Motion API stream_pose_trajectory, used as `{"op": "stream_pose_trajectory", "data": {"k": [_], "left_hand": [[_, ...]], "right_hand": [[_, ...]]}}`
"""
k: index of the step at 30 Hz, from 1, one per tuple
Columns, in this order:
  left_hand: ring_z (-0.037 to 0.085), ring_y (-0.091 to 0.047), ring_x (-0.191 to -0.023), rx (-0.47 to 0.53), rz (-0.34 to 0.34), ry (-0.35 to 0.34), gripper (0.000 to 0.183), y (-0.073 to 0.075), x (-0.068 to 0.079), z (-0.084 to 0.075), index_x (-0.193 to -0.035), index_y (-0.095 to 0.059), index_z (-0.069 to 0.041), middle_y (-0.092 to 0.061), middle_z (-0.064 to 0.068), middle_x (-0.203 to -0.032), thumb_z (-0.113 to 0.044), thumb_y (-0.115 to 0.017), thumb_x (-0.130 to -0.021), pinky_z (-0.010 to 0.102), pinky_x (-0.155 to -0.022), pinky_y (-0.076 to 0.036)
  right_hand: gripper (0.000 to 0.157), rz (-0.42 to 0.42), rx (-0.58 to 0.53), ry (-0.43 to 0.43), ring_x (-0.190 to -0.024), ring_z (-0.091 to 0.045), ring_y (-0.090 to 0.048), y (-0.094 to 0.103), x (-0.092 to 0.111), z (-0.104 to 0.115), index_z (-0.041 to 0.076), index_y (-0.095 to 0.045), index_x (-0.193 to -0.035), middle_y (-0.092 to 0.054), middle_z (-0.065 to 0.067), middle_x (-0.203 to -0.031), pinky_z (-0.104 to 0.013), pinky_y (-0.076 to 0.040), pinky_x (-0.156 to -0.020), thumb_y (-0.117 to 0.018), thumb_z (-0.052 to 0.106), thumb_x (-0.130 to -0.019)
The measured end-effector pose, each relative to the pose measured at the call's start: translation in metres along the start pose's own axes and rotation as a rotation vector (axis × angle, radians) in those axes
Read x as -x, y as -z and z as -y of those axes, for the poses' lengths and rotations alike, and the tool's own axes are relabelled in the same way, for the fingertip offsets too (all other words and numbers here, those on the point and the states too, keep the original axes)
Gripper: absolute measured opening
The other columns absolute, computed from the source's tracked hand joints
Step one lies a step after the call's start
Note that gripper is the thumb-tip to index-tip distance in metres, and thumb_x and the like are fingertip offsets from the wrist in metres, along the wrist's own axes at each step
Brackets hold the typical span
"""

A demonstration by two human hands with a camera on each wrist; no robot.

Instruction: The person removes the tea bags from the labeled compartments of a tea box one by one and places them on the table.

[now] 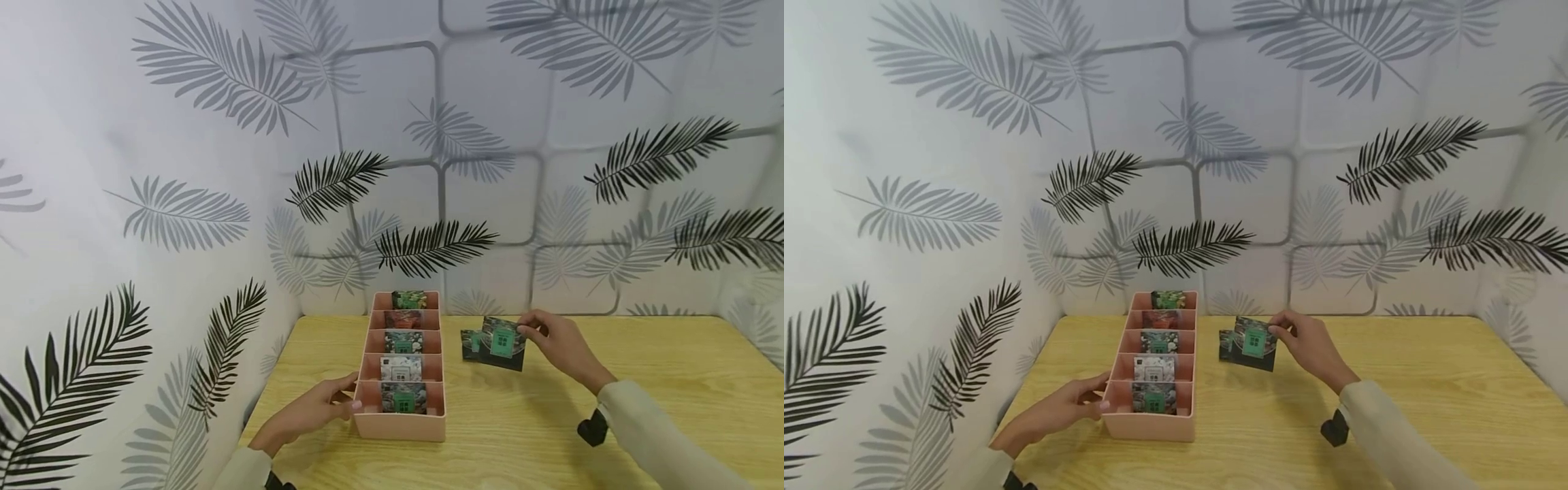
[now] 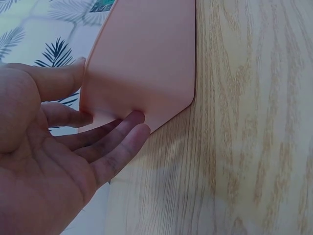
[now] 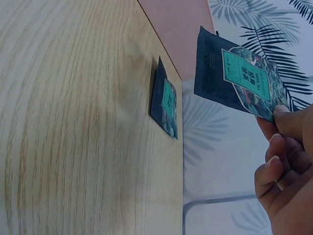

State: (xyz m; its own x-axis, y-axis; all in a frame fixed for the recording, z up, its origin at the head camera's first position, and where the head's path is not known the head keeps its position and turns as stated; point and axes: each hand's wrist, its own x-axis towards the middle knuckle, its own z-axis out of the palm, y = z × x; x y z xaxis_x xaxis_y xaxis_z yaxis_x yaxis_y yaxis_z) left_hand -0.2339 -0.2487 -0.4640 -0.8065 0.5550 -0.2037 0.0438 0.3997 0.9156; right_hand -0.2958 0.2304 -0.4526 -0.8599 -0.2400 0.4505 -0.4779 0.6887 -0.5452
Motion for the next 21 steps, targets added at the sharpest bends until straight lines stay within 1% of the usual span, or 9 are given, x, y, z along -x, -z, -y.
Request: {"op": "stream_pose_trajectory", "data": {"k": [4, 8, 11, 16, 21], "left_hand": [[0.030, -0.054, -0.128, -0.002, 0.000, -0.002, 0.072, -0.001, 0.000, -0.001, -0.163, -0.020, -0.001, -0.029, 0.026, -0.163, -0.026, -0.058, -0.108, 0.050, -0.099, -0.051], [0.030, -0.055, -0.127, 0.012, -0.002, -0.006, 0.071, -0.002, 0.000, -0.002, -0.164, -0.021, -0.003, -0.029, 0.025, -0.163, -0.025, -0.059, -0.108, 0.051, -0.100, -0.051], [0.030, -0.055, -0.126, 0.022, -0.003, -0.004, 0.072, -0.003, 0.001, -0.002, -0.163, -0.021, -0.001, -0.028, 0.026, -0.163, -0.025, -0.060, -0.107, 0.050, -0.099, -0.051], [0.029, -0.056, -0.124, 0.018, -0.004, 0.003, 0.070, -0.005, 0.003, -0.001, -0.162, -0.022, 0.002, -0.026, 0.027, -0.163, -0.023, -0.059, -0.108, 0.048, -0.098, -0.052], [0.030, -0.055, -0.126, 0.007, -0.008, -0.001, 0.069, -0.002, 0.001, -0.002, -0.163, -0.023, 0.000, -0.026, 0.027, -0.164, -0.023, -0.058, -0.108, 0.050, -0.098, -0.052]], "right_hand": [[0.010, 0.002, 0.006, -0.005, -0.066, -0.010, -0.053, 0.001, 0.000, -0.007, 0.010, -0.071, -0.110, -0.070, 0.002, -0.091, -0.030, -0.044, -0.059, -0.066, 0.015, -0.103], [0.010, -0.006, 0.022, -0.012, -0.066, -0.011, -0.052, 0.004, 0.001, -0.014, 0.010, -0.071, -0.110, -0.070, 0.000, -0.092, -0.030, -0.044, -0.059, -0.066, 0.013, -0.102], [0.009, -0.013, 0.038, -0.020, -0.063, -0.011, -0.051, 0.004, 0.002, -0.021, 0.009, -0.071, -0.109, -0.070, 0.000, -0.091, -0.031, -0.043, -0.057, -0.067, 0.013, -0.102], [0.010, 0.014, 0.052, -0.045, -0.063, -0.012, -0.050, 0.003, 0.004, -0.035, 0.008, -0.071, -0.109, -0.069, -0.002, -0.090, -0.031, -0.042, -0.057, -0.065, 0.014, -0.103], [0.012, 0.009, 0.062, -0.065, -0.065, -0.013, -0.053, 0.002, 0.002, -0.046, 0.005, -0.071, -0.109, -0.069, -0.005, -0.089, -0.032, -0.043, -0.057, -0.064, 0.013, -0.104]]}}
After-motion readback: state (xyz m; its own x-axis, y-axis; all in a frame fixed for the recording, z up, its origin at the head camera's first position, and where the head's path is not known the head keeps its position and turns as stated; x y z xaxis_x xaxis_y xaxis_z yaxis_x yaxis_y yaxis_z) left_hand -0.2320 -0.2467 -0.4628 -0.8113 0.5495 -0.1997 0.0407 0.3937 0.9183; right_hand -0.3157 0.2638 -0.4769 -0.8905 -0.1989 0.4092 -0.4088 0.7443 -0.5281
